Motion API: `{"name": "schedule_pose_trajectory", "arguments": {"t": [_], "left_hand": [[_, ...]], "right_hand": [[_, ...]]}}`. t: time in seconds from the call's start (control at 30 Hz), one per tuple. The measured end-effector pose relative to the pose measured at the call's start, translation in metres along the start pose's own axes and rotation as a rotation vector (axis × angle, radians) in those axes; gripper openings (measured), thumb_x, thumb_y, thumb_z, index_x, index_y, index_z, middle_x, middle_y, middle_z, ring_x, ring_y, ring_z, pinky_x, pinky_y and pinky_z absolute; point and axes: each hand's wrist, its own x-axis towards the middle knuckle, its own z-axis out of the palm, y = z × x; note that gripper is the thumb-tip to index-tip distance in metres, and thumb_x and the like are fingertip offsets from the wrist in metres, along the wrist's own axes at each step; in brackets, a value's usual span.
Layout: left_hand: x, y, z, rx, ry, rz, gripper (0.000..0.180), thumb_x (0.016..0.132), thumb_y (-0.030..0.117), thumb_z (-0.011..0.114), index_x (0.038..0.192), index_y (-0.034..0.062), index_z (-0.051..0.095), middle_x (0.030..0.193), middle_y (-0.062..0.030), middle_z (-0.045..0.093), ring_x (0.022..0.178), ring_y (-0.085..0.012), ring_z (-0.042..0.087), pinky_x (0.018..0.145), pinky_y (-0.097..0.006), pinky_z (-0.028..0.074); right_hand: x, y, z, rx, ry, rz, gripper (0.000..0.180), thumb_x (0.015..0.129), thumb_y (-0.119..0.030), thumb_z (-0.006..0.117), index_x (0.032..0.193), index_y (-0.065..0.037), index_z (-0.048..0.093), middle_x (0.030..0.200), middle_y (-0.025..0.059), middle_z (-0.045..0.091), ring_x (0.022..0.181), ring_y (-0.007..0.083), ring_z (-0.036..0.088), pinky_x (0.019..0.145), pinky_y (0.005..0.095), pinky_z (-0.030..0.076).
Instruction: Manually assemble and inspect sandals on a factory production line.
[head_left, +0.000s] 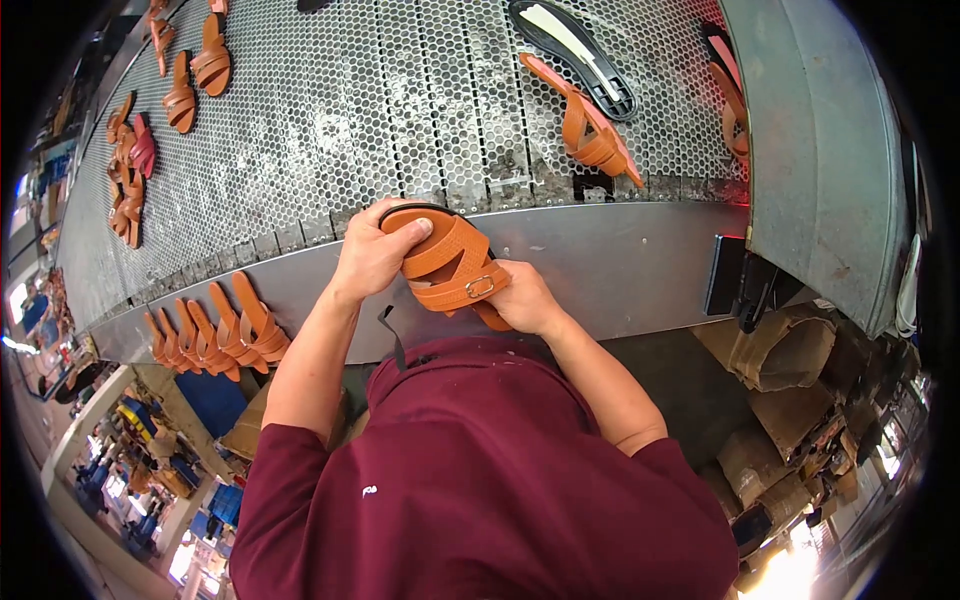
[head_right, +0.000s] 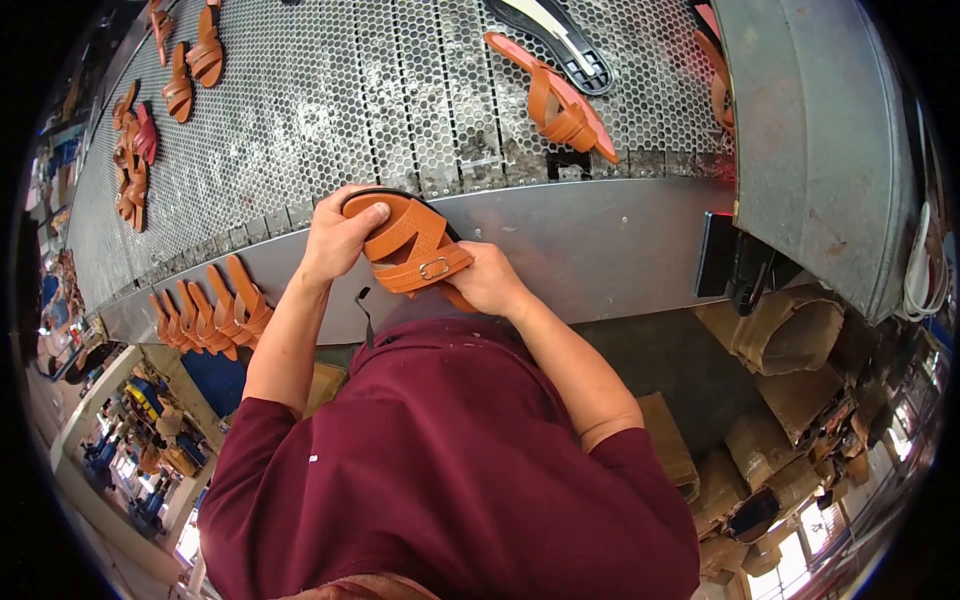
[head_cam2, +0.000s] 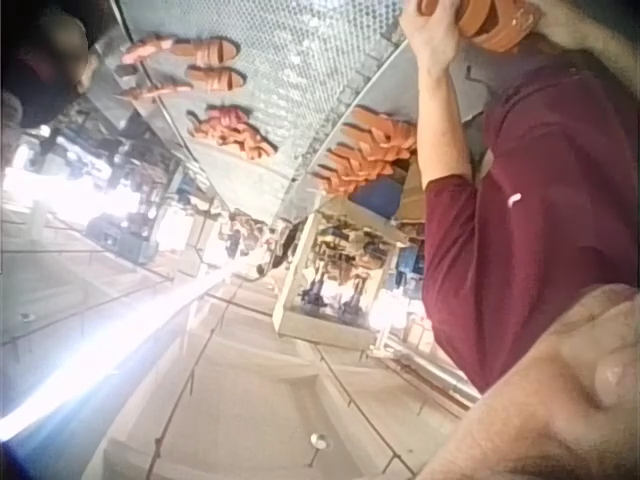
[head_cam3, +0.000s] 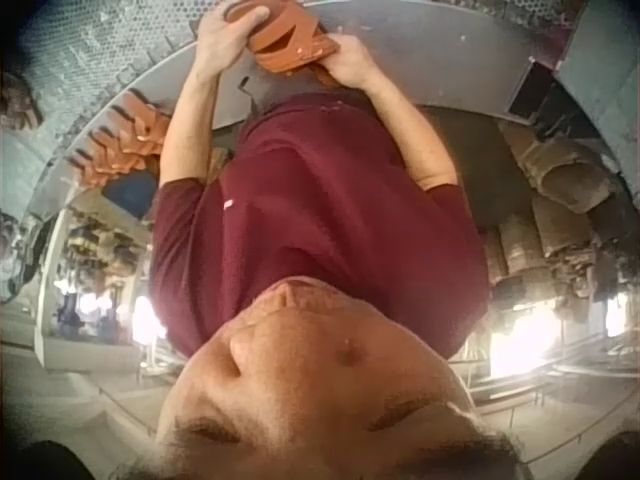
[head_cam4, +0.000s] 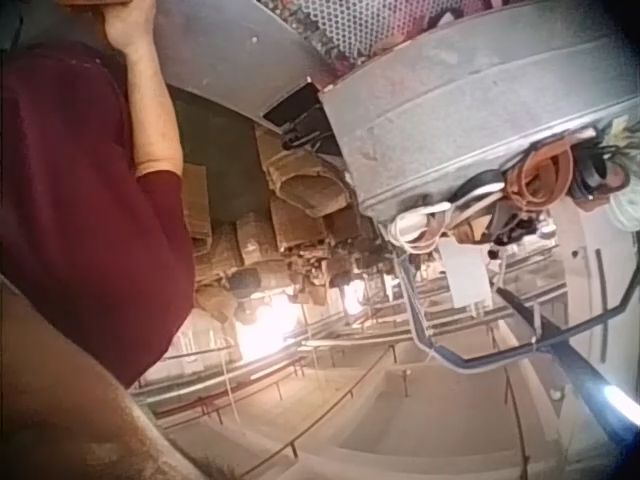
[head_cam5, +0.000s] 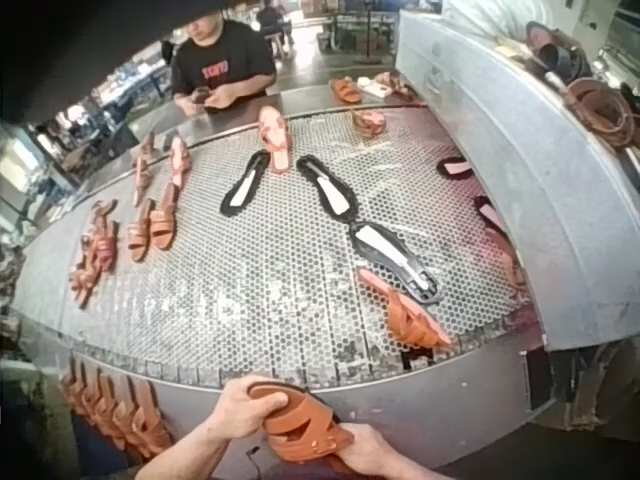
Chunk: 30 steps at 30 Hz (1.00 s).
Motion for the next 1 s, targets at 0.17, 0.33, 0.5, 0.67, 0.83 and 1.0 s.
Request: {"name": "schedule_pose_trajectory", "arguments": {"t": [0.17,0.33,0.5,0.67,0.83,1.0], "left_hand": [[0.001,0.009,0.003,0.064,-0.032,-0.071,0.026,0.087,0.015,0.069,0.107,-0.0016,0.065,0.096,-0.0066,0.068,0.086,-0.0109,0.063,0.077,-0.029,0.052],[0.008,0.048,0.009,0.128,-0.162,-0.033,0.027,0.087,0.016,0.068,0.106,-0.0021,0.066,0.095,-0.0090,0.070,0.086,-0.0129,0.065,0.077,-0.030,0.053],[0.018,0.051,0.022,0.583,-0.293,0.011,0.021,0.083,0.013,0.066,0.098,-0.0005,0.068,0.084,-0.0120,0.070,0.078,-0.0165,0.067,0.072,-0.031,0.053],[0.017,0.048,0.032,0.535,-0.245,-0.065,0.017,0.082,0.012,0.066,0.093,-0.0009,0.070,0.079,-0.0100,0.070,0.075,-0.0121,0.066,0.067,-0.029,0.053],[0.017,0.019,0.031,-0.259,-0.176,-0.043,0.030,0.090,0.015,0.067,0.114,-0.0019,0.062,0.100,-0.0065,0.068,0.092,-0.0133,0.063,0.083,-0.028,0.050],[0.005,-0.017,0.019,-0.001,-0.217,-0.149,0.015,0.091,0.015,0.066,0.093,0.0004,0.064,0.085,-0.0042,0.067,0.076,-0.0101,0.062,0.069,-0.025,0.050]], "right_hand": [[-0.003,0.001,-0.014,-0.068,-0.034,-0.013,0.017,0.092,-0.010,0.061,0.103,0.002,0.066,0.096,0.0033,0.069,0.086,0.0083,0.060,0.077,0.0276,0.051],[-0.013,-0.015,-0.020,0.063,-0.069,0.070,0.017,0.091,-0.011,0.064,0.102,0.002,0.066,0.094,0.0030,0.069,0.086,0.0080,0.060,0.078,0.0276,0.051],[-0.009,0.012,-0.031,-0.198,-0.050,0.001,0.024,0.083,-0.019,0.073,0.094,0.002,0.067,0.088,0.0086,0.071,0.080,0.0102,0.062,0.075,0.0304,0.051],[-0.009,0.011,-0.040,-0.130,-0.066,0.065,0.026,0.082,-0.022,0.075,0.091,0.001,0.067,0.086,0.0085,0.070,0.078,0.0098,0.060,0.074,0.0305,0.050],[-0.018,-0.018,-0.064,0.014,-0.132,0.083,0.023,0.092,-0.011,0.063,0.110,0.003,0.066,0.100,0.0106,0.071,0.089,0.0165,0.067,0.081,0.0316,0.054],[-0.024,-0.033,-0.079,0.054,-0.134,0.097,0.026,0.096,-0.006,0.055,0.118,0.004,0.062,0.105,0.0138,0.069,0.094,0.0250,0.070,0.085,0.0343,0.056]]}}
